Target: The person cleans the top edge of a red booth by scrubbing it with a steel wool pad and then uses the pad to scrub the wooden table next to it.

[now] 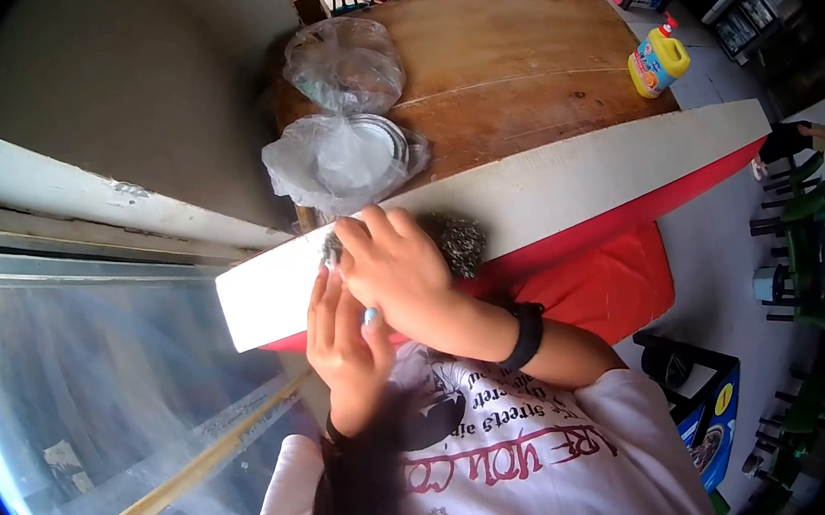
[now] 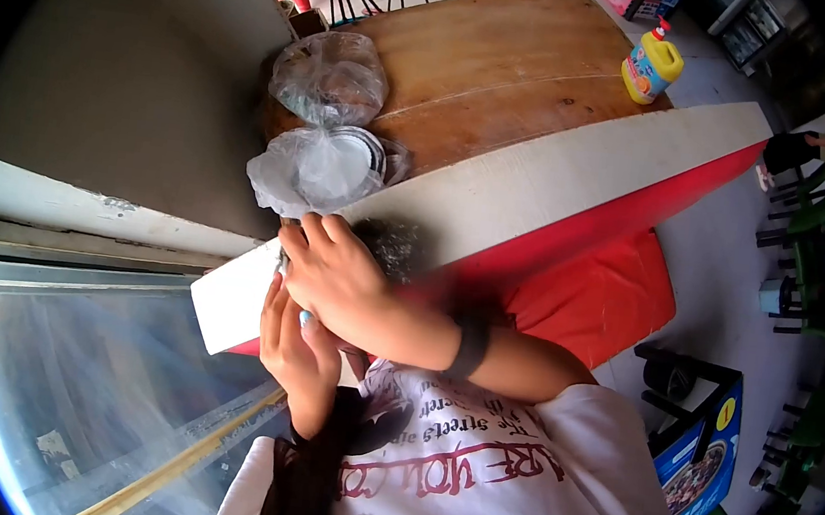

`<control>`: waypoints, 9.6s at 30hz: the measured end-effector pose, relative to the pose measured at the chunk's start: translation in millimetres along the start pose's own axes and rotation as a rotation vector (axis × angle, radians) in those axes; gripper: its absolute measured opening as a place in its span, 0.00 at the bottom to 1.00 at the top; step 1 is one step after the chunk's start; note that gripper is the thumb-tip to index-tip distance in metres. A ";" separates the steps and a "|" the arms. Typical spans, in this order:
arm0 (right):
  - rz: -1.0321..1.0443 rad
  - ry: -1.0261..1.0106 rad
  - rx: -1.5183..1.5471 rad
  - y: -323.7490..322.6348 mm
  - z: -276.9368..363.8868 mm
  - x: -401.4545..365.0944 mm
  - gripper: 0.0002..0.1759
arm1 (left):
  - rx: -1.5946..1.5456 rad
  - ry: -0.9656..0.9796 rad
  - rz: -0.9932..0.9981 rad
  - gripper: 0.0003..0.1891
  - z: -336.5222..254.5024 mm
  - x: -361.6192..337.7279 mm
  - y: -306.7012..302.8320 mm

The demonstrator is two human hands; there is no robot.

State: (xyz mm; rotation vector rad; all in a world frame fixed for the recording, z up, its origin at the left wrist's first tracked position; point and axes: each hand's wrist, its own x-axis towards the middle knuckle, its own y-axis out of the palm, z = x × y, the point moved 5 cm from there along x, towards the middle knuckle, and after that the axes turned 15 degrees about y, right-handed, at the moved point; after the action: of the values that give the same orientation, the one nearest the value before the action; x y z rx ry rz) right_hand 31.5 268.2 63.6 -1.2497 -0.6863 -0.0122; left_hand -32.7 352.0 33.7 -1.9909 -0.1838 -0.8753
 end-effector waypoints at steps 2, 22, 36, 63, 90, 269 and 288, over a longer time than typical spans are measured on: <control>0.039 0.003 -0.054 2.3 -2.0 -21.1 0.05 | -0.056 0.057 0.029 0.19 -10.4 -12.2 0.0; 0.081 -0.029 -0.012 13.3 5.9 16.1 0.07 | 0.027 -0.007 0.001 0.19 11.0 6.1 -5.5; 0.097 -0.046 0.005 14.2 19.0 16.1 0.06 | 0.011 -0.053 -0.085 0.19 19.7 -7.6 -10.8; 0.029 -0.078 -0.003 16.3 34.4 16.2 0.06 | 0.078 -0.038 -0.111 0.21 20.1 -10.8 -19.1; 0.005 -0.150 -0.106 29.5 54.3 23.6 0.05 | 0.058 -0.096 -0.138 0.18 42.1 -12.6 -32.3; 0.117 0.158 0.015 -20.4 -76.2 -2.9 0.12 | 0.115 0.081 0.190 0.27 58.6 24.9 -2.6; 0.113 0.410 -0.242 -42.4 -141.1 -18.6 0.11 | 0.162 0.043 0.122 0.24 54.5 27.5 -2.1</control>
State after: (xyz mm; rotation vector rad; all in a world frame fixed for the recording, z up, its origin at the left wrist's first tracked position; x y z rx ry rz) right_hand 67.2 124.2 70.9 -1.4611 -0.2626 -0.2585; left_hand 14.2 391.0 35.5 -1.8115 -0.1044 -0.7984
